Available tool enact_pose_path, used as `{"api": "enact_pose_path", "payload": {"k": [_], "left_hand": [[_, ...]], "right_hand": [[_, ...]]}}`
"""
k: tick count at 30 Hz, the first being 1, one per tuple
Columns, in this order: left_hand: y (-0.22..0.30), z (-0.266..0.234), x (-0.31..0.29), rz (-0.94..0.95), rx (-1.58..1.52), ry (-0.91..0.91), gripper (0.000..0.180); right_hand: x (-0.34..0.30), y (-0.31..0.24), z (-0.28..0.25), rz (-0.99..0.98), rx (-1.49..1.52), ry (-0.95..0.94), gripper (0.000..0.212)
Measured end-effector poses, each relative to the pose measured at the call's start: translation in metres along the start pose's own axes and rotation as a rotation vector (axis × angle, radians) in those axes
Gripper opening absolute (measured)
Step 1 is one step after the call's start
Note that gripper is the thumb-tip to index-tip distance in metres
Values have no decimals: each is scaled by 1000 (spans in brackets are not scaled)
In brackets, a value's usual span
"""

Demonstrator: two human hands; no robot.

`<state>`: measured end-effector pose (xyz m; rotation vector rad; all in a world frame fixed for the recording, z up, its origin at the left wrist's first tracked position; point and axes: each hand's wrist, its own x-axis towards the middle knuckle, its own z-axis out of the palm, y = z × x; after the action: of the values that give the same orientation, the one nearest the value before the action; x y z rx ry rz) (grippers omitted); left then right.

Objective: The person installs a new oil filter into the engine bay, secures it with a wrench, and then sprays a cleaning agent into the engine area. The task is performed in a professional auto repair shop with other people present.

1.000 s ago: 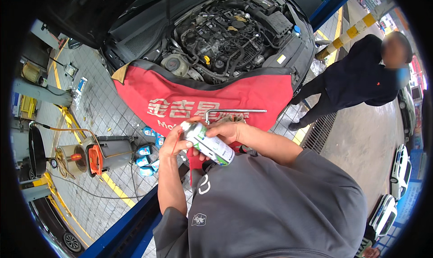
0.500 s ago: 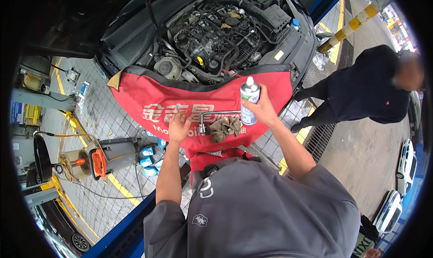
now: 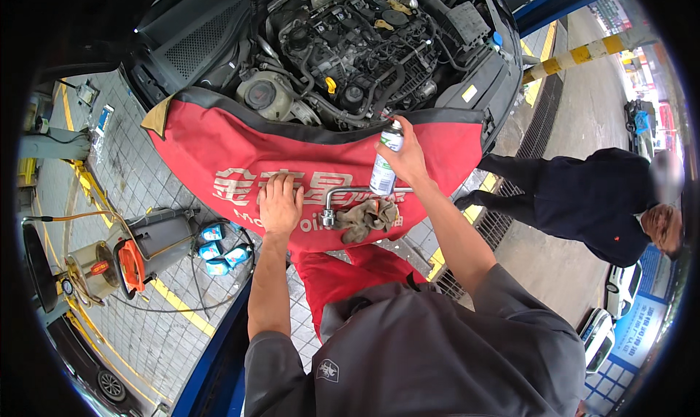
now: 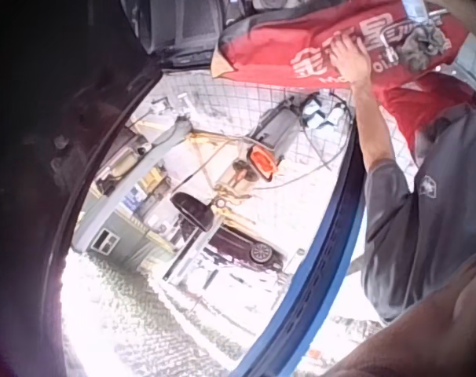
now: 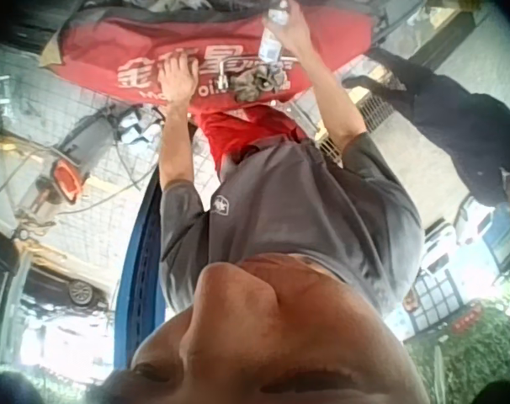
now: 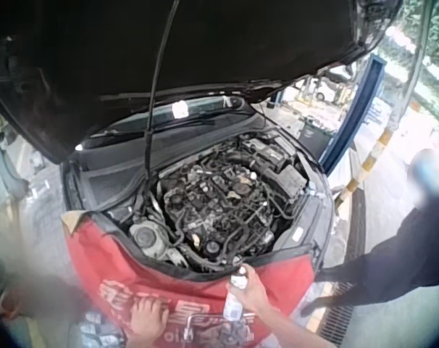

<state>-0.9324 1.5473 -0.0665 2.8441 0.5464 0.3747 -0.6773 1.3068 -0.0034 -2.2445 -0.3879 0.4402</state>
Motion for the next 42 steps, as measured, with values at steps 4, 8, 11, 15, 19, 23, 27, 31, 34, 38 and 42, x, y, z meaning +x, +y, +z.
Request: {"api": "enact_pose_path", "payload": {"k": [4,8,11,15,19,23,27,31,34,38,42], "left_hand": [[1,-3,2,-13,-17,-14,42],[1,-3,2,-10,-14,-2,41],[1,-3,2,-16,-11,-8,41],[1,-3,2,-21,-8,-13,42],[2,-3,2,-25,-23,-14,41],[2,-3,2,-25,-10,-24,41],[2,-3,2,-22,-12,-10,41],[3,-4,2,-26,-24,3,41],[4,-4,2,-29,-22,10,41],[4,-4,2,-37,-26,4,40],[3,-5,2,-34,-26,22,40]], "right_hand": [[24,-1,21,68,-40,-1,91],[42,13,35,68,-92,8,90],[57,26,46,62,32,29,88],[67,36,52,113,157,15,89],[68,37,47,115,242,14,88],[69,35,43,114,191,5,88],[72,33,43,115,87,-13,90],[74,32,43,103,32,-2,91],[78,31,43,66,31,18,92],[81,32,42,74,24,6,93],[80,36,43,44,-70,5,89]]}}
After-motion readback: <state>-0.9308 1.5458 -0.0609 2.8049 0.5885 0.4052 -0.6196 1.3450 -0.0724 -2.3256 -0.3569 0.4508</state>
